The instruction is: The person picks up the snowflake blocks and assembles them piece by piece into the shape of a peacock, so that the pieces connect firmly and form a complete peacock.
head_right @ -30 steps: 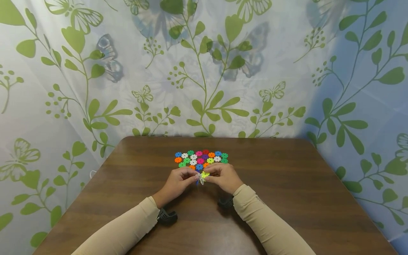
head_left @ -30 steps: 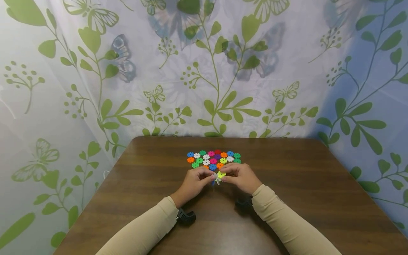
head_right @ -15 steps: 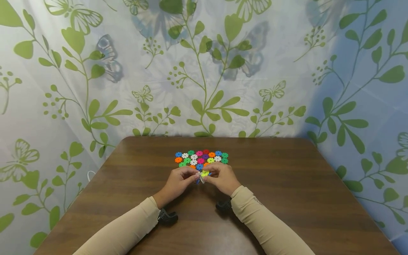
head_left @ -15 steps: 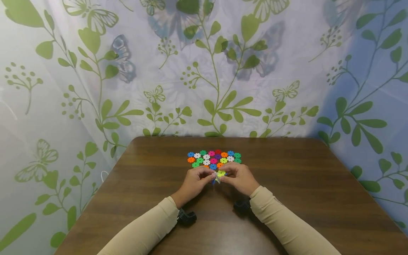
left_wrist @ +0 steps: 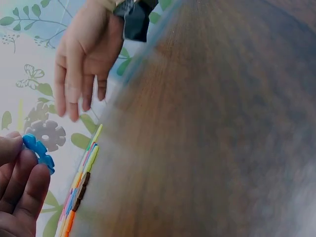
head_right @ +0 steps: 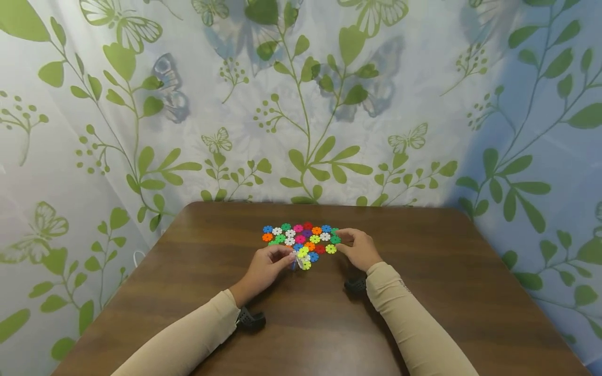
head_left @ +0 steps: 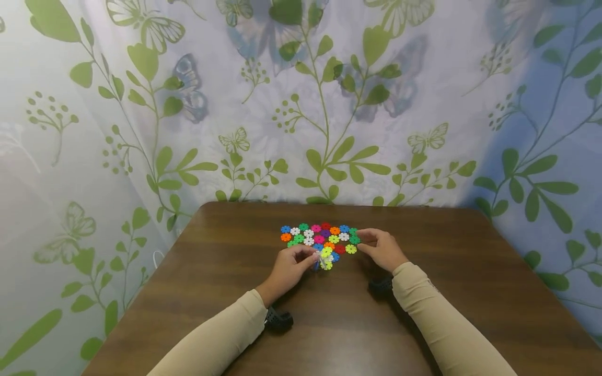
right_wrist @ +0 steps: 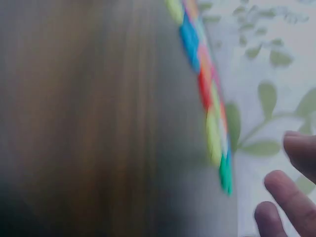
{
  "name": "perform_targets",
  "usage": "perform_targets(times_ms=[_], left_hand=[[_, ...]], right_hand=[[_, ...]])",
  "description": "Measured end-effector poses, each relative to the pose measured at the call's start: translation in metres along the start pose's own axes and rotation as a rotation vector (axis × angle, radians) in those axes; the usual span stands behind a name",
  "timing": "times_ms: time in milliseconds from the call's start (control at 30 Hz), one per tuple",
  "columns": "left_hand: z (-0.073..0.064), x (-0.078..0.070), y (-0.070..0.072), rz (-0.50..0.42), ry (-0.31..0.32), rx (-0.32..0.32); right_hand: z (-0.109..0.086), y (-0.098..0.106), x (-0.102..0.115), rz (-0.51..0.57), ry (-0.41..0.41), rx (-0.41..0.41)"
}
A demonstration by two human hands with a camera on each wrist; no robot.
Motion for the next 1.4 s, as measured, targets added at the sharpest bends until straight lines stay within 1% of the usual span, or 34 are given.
perform_targets(times_ms=[67, 167, 267, 433, 533, 700, 800, 967, 1000, 1067, 1200, 1300, 1400], left_hand=[[-0.002, 0.002, -0.002, -0.005, 0.005, 0.002], [-0.003, 0.003, -0.003, -0.013, 0.008, 0.001], [-0.004, 0.002, -0.003, -0.013, 0.003, -0.003], [-0.001, -0.002, -0.001, -0.003, -0.013, 0.004], [0.000, -0.002, 0.000, -0.004, -0.019, 0.000], [0.000, -0.003, -0.001, -0.007, -0.022, 0.013], [0.000, -0.002, -0.002, -0.022, -0.023, 0.021], [-0.002, -0.001, -0.002, -0.042, -0.029, 0.014], [-0.002, -0.002, -0.002, -0.035, -0.023, 0.010], [-0.001, -0.002, -0.002, -0.026, -0.021, 0.012], [0.000, -0.003, -0.001, -0.004, 0.004, 0.026], [-0.001, -0.001, -0.001, -0.002, -0.001, 0.035], [-0.001, 0.000, -0.001, 0.012, -0.017, 0.031]], right_hand=[[0.004, 0.006, -0.009, -0.063, -0.027, 0.033], [0.012, 0.013, -0.017, -0.147, -0.037, 0.057], [0.022, 0.016, -0.019, -0.166, -0.018, 0.088], [0.035, 0.007, -0.014, -0.216, 0.001, 0.165], [0.038, -0.001, -0.010, -0.252, -0.017, 0.158], [0.031, -0.010, -0.005, -0.197, -0.079, 0.126], [0.024, -0.012, -0.004, -0.157, -0.091, 0.116], [0.014, -0.012, -0.003, -0.101, -0.089, 0.071], [0.013, -0.012, -0.002, -0.084, -0.081, 0.061], [0.012, -0.011, 0.000, -0.036, -0.036, 0.051], [0.012, -0.012, 0.009, 0.070, 0.114, 0.054], [0.011, -0.015, 0.020, 0.141, 0.226, 0.082], [0.010, -0.019, 0.034, 0.209, 0.313, 0.130]])
Point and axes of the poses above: each hand's wrist, its own z-axis towards the middle knuckle, its own y-axis out of the back of the hand, x = y × z, the point moved 2 cm from there along z, towards the middle knuckle, and after that the axes turned 14 degrees about x, right-handed, at the moved point
